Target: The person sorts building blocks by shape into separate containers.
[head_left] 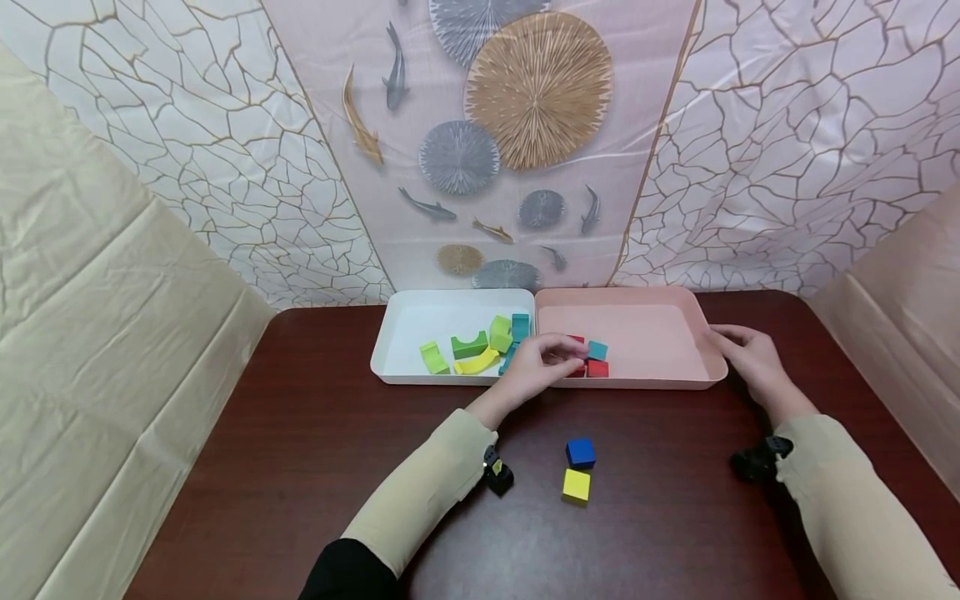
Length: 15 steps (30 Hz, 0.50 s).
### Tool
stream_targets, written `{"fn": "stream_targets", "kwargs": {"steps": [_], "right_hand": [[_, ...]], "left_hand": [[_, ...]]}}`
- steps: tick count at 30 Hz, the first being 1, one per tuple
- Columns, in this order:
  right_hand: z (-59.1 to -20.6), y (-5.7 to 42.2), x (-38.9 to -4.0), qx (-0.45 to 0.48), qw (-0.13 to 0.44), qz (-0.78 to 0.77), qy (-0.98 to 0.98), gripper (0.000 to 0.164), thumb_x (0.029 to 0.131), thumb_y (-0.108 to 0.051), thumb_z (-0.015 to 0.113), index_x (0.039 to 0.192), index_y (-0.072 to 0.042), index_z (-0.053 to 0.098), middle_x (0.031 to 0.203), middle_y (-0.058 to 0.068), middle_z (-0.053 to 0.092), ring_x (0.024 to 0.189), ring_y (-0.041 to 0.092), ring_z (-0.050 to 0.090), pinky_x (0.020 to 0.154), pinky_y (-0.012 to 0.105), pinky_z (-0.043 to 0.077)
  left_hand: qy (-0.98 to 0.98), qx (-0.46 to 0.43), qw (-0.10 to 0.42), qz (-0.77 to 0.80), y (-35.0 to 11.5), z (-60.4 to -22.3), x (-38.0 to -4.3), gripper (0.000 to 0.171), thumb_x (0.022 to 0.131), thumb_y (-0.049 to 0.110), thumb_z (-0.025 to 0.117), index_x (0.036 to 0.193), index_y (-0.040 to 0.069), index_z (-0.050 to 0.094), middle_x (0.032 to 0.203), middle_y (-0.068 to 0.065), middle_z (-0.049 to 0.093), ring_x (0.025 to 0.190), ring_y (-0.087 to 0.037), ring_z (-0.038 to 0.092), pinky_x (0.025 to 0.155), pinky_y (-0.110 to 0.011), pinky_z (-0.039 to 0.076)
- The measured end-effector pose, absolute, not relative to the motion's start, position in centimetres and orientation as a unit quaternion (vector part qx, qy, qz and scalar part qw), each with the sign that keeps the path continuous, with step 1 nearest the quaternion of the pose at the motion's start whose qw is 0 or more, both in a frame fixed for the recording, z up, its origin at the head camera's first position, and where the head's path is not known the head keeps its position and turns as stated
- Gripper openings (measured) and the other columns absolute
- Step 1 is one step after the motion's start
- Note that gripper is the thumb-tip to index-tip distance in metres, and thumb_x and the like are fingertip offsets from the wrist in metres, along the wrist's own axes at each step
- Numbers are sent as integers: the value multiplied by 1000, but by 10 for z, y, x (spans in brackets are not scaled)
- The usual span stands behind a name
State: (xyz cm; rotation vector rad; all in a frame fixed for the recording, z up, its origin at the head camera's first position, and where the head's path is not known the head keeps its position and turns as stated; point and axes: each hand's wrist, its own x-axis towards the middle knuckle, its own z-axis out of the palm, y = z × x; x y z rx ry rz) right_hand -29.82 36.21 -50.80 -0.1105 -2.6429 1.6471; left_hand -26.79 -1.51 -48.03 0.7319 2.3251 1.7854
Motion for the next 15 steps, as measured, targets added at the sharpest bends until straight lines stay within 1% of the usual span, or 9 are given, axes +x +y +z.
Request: {"fn": "stream_targets", "kwargs": {"steps": [3, 11, 15], "right_hand": [[-508, 362, -298, -33, 13, 531, -847, 66, 107, -35, 62, 146, 17, 51, 94, -42, 55, 90, -22, 50, 74, 4, 48], [-507, 361, -297, -40, 9, 519, -854, 69, 107, -40, 61, 147, 15, 51, 93, -43, 51, 90, -22, 48, 75, 4, 47], [-506, 360, -296, -41, 7, 516, -855, 72, 107, -43, 62, 147, 15, 51, 95, -44, 51, 91, -22, 48, 75, 4, 46]], "left_hand": [[769, 245, 61, 588, -17, -482, -266, 23, 101, 12, 73, 123, 5, 77, 121, -14, 78, 99, -7, 72, 87, -16, 57], [766, 246, 67, 590, -21, -480, -260, 22, 102, 13, 73, 122, 6, 77, 118, -15, 78, 95, -7, 71, 87, -18, 58], [762, 251, 71, 593, -24, -479, -255, 22, 102, 12, 73, 122, 4, 77, 118, -16, 78, 91, -2, 70, 86, -18, 58]]}}
